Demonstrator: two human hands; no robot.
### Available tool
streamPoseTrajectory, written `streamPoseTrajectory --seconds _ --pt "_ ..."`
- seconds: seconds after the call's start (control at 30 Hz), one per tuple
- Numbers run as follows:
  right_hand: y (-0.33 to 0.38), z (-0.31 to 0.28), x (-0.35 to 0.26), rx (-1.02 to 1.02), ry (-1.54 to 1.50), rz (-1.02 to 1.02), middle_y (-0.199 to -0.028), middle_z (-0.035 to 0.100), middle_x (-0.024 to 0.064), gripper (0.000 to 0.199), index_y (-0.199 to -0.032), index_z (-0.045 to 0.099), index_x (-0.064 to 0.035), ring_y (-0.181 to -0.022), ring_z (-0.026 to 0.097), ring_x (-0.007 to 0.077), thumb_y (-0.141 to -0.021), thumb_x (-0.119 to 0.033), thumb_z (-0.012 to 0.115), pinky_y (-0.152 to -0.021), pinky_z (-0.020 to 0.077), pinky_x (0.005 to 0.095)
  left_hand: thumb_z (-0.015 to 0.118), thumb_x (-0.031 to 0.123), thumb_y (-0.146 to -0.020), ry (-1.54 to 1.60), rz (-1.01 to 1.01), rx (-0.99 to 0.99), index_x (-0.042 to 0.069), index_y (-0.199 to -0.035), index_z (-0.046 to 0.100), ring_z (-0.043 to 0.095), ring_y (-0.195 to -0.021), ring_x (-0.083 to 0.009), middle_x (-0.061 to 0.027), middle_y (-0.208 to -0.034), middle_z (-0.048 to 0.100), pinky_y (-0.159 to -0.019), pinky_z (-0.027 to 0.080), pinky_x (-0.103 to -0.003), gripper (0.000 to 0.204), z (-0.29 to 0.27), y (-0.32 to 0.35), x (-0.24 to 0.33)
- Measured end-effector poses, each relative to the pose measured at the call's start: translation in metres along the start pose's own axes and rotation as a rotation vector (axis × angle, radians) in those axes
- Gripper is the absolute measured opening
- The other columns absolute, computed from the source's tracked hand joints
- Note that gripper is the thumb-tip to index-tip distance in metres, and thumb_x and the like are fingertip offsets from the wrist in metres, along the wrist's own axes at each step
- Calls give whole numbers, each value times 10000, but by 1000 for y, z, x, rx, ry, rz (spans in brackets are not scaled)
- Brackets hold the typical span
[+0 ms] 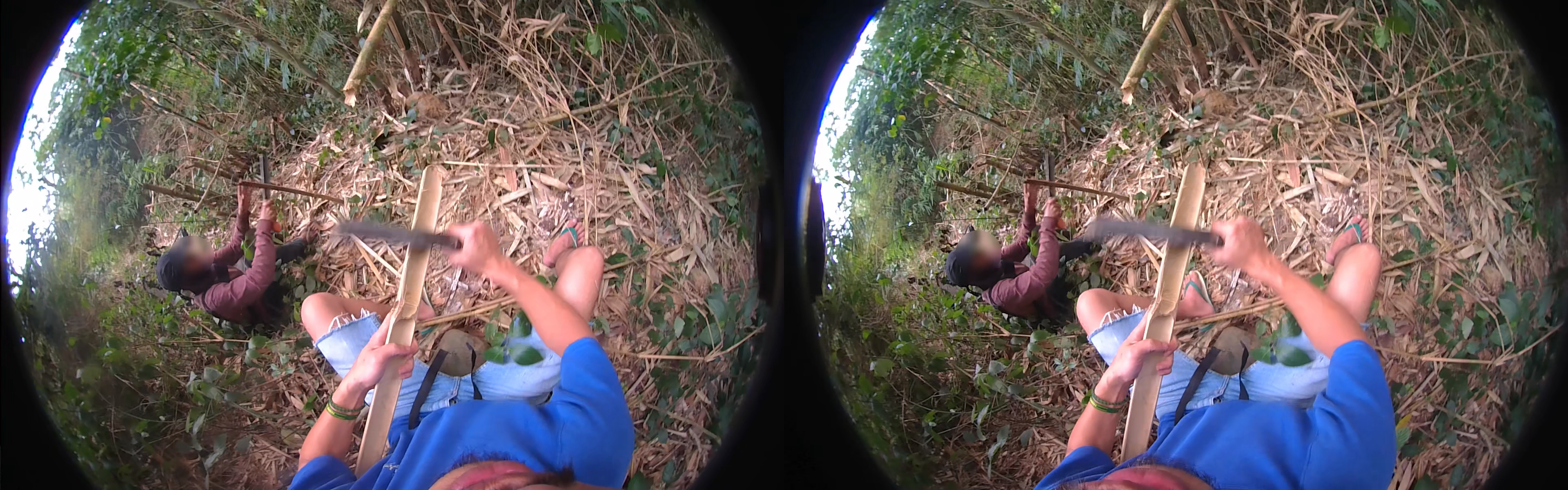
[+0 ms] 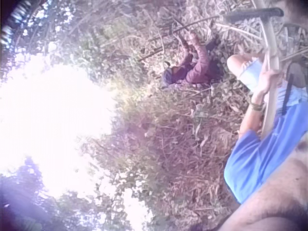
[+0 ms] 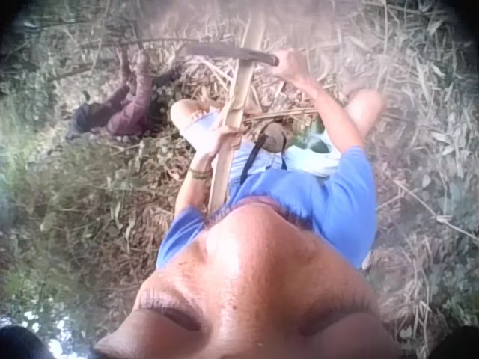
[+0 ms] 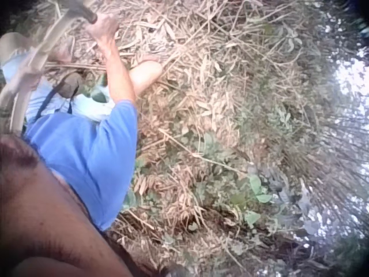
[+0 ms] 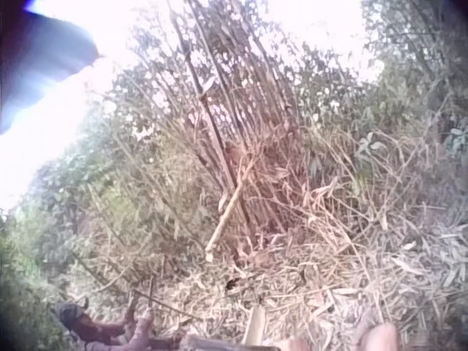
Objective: The person sits on the ground and uses a machete to split a long bamboo stalk lengthwise. They hold the bamboo with one hand and repeatedly strike it with the machete to separate it into thinner strips. Another person is visible in the background also working with bamboo.
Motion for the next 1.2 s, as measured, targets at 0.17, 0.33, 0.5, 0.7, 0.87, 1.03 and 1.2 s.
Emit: streamPoseTrajectory --seconds 0.17,0.33,0.5,0.7,0.87,1.03,1.2 --pt "-17 -40 85 144 -122 365 -525 547 0 215 -659 620 -91 -423 469 135 -817 -234 649 -426 371 351 609 -2 -904 -142 -25 -86 210 -1619 177 566 -615 -185 -99 -871 554 -553 472 -312 862 7 29 -18" --pt "7 -10 84 214 -453 478 -532 528 -3 284 -596 535 -110 -459 443 125 -792 -280 652 -453 315 358 610 38 -913 -20 24 46 165 -1559 271 535 -589 -181 -105 -861 569 -539 465 -324 740 -4 15 -2" --pt "13 -7 52 170 -334 285 -508 512 10 293 -615 568 -65 -461 461 145 -798 -274 660 -462 323 353 564 33 -928 -26 46 129 190 -1528 309 521 -581 -168 -87 -857 569 -524 454 -313 670 -19 -11 11" --pt "21 16 -17 -13 -131 -25 -504 560 139 211 -644 602 -50 -451 613 318 -767 -185 708 -460 471 433 536 17 -932 -42 61 151 250 -1603 176 489 -576 -139 -48 -808 503 -526 444 -287 796 -17 -27 21" --pt "36 35 -60 -126 -238 -188 -500 574 128 189 -640 605 -81 -445 614 327 -746 -187 720 -452 486 433 526 21 -944 -15 38 263 186 -1500 330 494 -591 -145 -62 -831 518 -530 436 -289 612 -24 -29 21" --pt "34 40 -55 -83 -101 -236 -507 579 140 229 -617 603 -86 -459 625 336 -747 -245 703 -459 488 450 505 -16 -922 8 -3 231 160 -1383 419 494 -605 -161 -88 -882 539 -538 434 -309 501 -19 -30 21" --pt "22 32 -39 -76 -109 -162 -486 580 102 215 -665 663 -86 -405 586 248 -784 -259 711 -430 474 421 494 -11 -865 46 11 105 175 -1515 312 489 -575 -144 -93 -903 522 -512 444 -298 700 -5 -20 27"
Point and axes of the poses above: each hand's wrist, its own y-axis away from the middle knuckle, its own z-axis out of the palm, x = y × z, the point moved 8 cm from there along -y, towards the middle knuckle
